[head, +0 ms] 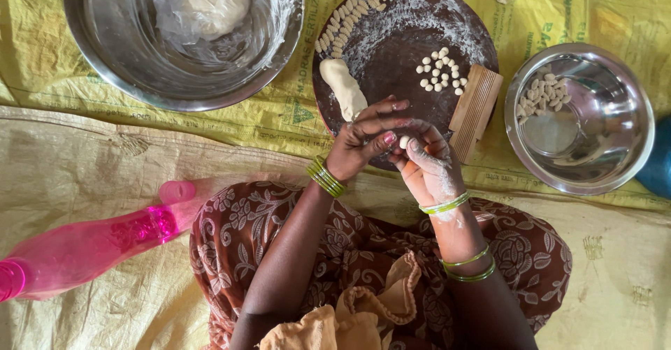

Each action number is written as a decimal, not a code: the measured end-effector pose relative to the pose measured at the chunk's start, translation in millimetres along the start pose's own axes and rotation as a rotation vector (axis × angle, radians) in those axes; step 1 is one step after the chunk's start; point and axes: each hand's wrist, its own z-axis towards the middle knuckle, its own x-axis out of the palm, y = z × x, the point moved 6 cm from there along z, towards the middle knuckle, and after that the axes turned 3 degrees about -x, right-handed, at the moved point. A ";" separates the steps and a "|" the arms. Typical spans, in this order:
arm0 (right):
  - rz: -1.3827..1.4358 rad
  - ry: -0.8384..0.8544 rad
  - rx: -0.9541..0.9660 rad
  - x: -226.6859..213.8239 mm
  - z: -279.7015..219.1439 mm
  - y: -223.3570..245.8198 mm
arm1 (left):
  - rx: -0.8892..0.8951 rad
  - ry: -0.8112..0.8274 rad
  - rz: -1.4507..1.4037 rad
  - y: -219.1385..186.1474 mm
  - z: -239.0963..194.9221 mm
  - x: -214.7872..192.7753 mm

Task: The person sits on the floor and repeatedly pinches small pieces of dough from a larger lump, rolls them into balls between their palms, and places them on a wooden board. The person also transfers some finished dough balls into a metal bowl.

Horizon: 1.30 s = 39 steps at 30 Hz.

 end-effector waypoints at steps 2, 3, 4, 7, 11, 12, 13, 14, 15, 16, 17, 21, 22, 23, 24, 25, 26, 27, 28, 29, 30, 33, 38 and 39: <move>0.009 -0.019 0.007 -0.8 0.7 -0.8 | 0.051 0.007 0.114 -5.8 -1.3 1.7; 0.014 -0.027 0.009 -0.8 1.3 -1.3 | 0.054 0.001 0.135 -7.0 -0.8 2.6; 0.013 -0.026 0.009 -0.2 1.3 -1.8 | 0.057 -0.005 0.156 -7.7 -0.7 3.5; 0.011 -0.020 0.010 2.6 0.8 -3.5 | 0.086 -0.070 0.195 -10.9 -0.5 1.1; -0.010 -0.047 0.014 4.4 0.5 -2.9 | 0.080 -0.158 0.216 -11.8 -0.8 -4.1; -0.021 -0.065 0.013 3.7 0.9 -2.9 | 0.085 -0.161 0.207 -11.8 -1.2 -4.5; -0.048 -0.075 0.004 3.1 1.9 -2.5 | 0.090 -0.164 0.199 -11.3 -1.9 -4.4; -0.076 -0.087 -0.007 1.9 2.5 -2.0 | 0.094 -0.166 0.190 -10.0 -2.4 -3.4; -0.104 -0.099 -0.018 0.4 3.3 -1.6 | 0.109 -0.187 0.250 -8.9 -2.3 -2.9; -0.124 -0.103 -0.049 -0.7 4.1 -0.5 | 0.122 -0.208 0.310 -7.1 -2.2 -1.7; -0.145 -0.107 -0.080 -2.0 5.0 0.4 | 0.135 -0.230 0.370 -5.0 -2.4 -0.6; -0.094 -0.080 -0.186 -3.2 7.5 0.2 | 0.107 -0.252 0.251 10.2 -0.6 2.2; -0.103 -0.052 -0.189 -2.2 7.2 -0.5 | 0.040 -0.253 -0.012 18.7 1.1 1.6; -0.113 -0.024 -0.191 -1.0 6.5 -1.0 | -0.028 -0.251 -0.276 26.2 1.8 1.3; -0.121 0.005 -0.195 0.8 6.0 -1.4 | -0.061 -0.360 -0.354 29.6 -0.4 -7.4; -0.108 0.012 -0.178 1.3 5.6 -2.3 | -0.094 -0.470 -0.432 32.0 -3.7 -17.2; -0.096 0.018 -0.161 1.9 4.2 -2.4 | -0.128 -0.580 -0.512 34.5 -8.4 -25.0; -0.084 0.023 -0.143 2.9 2.9 -1.7 | -0.101 -0.539 -0.549 31.3 -8.4 -25.3; -0.082 0.000 -0.121 3.3 3.7 -1.4 | -0.073 -0.498 -0.584 27.6 -7.7 -26.1; -0.081 -0.023 -0.100 4.3 4.5 -0.9 | -0.044 -0.456 -0.619 24.7 -6.9 -25.8; -0.079 -0.047 -0.077 5.5 4.0 -0.4 | -0.066 -0.437 -0.696 27.1 -7.6 -23.8; -0.094 -0.048 -0.105 17.1 0.5 2.9 | -0.102 -0.423 -0.865 42.0 -10.7 -19.3; -1.349 0.226 -0.666 81.8 -18.8 -13.8 | 0.090 -0.306 -1.047 53.4 -8.6 -34.7; -1.571 0.295 -0.834 95.1 -24.3 -23.4 | 0.056 -0.322 -1.041 57.0 -8.3 -36.3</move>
